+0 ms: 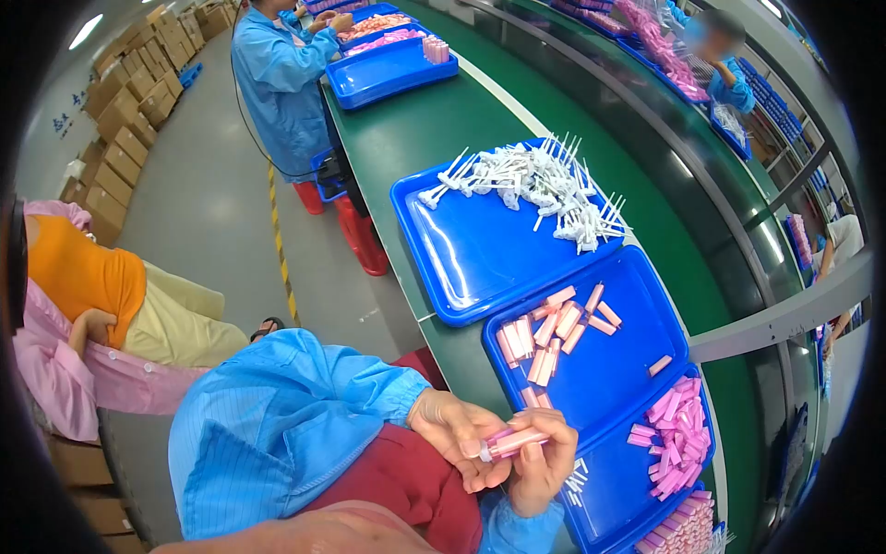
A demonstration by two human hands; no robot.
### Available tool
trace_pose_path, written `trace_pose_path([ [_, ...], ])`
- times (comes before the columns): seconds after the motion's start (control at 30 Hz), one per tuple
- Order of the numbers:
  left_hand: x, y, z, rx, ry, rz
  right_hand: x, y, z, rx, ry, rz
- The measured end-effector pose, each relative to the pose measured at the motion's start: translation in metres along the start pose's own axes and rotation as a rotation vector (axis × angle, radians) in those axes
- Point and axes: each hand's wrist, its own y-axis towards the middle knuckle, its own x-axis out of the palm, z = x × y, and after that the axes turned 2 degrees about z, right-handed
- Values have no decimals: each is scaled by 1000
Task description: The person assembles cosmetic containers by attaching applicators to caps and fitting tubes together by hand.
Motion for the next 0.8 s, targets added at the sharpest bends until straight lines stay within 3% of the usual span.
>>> trace_pose_path([
  [0.23,12,-11,20,-12,205,-3,-22,7,-14,-123,-320,-221],
  [0.33,14,-10,20,34,127,-90,-26,10,-20,-131,-366,-297],
  [0.43,14,-3,28,-102,414,171,-26,13,-20,-210,-492,-322],
  [0.5,5,7,19,127,559,362,1,9,-36,-247,-853,-181],
  [0.57,2,13,13,231,595,431,-4,9,-33,-347,-1095,-285],
  [0.63,0,16,8,179,589,396,-9,5,-15,-395,-1224,-279],
  [0.8,-6,8,7,57,608,352,-24,-3,-6,-431,-1177,-342],
])
